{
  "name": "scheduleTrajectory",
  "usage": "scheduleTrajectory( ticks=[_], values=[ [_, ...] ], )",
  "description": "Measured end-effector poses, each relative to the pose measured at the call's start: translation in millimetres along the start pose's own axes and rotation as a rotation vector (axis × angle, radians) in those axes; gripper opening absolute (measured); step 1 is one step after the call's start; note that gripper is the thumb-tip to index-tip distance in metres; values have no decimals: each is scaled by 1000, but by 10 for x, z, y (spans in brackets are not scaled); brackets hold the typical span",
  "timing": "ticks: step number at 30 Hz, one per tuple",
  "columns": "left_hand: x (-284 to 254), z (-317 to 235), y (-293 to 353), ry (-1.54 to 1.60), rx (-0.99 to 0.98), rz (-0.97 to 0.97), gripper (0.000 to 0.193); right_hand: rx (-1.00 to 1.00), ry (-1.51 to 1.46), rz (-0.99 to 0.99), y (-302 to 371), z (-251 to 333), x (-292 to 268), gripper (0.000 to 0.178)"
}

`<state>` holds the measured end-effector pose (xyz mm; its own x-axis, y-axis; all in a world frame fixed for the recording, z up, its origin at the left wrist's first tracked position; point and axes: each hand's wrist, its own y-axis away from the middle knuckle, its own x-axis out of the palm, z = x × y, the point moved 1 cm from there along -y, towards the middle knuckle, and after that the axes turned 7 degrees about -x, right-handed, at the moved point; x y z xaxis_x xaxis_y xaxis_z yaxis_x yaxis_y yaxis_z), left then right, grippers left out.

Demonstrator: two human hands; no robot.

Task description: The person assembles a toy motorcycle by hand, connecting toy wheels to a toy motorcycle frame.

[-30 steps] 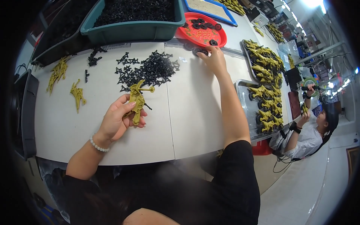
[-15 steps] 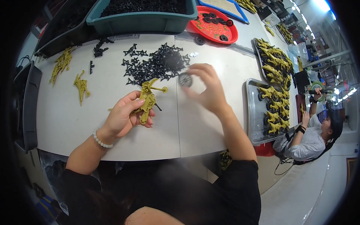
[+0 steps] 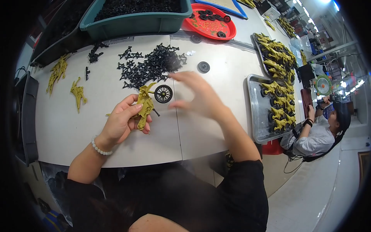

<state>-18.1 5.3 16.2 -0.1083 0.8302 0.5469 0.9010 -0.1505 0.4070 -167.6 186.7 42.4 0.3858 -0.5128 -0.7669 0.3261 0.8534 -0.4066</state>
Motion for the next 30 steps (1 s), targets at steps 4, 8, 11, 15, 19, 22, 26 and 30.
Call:
scheduleTrajectory(
  ticks=[4, 8, 11, 15, 19, 22, 26, 30],
  values=[
    [22, -39, 17, 57, 7, -1, 28, 275, 286, -72, 118, -672, -327, 58],
    [-37, -37, -17, 172, 1, 53, 35, 308, 431, -1, 155, -998, -310, 45],
    [-32, -52, -33, 188, 16, 49, 37, 446, 277, -26, 53, -872, -239, 41],
    [-70, -30, -43, 224, 6, -4, 38, 1, -90, -132, -153, 33, -62, 40],
    [-44, -20, -47, 327, 42, -51, 38, -280, -14, 110, -263, 664, 224, 46],
    [0, -67, 0, 279, 32, 23, 36, -283, 29, 106, -257, 634, 357, 46],
    [-28, -31, 1, 231, 46, 7, 35, -292, 65, 99, -202, 636, 440, 45],
    [-15, -47, 7, 248, 54, -72, 32, -283, 79, 113, -195, 599, 482, 44]
  ],
)
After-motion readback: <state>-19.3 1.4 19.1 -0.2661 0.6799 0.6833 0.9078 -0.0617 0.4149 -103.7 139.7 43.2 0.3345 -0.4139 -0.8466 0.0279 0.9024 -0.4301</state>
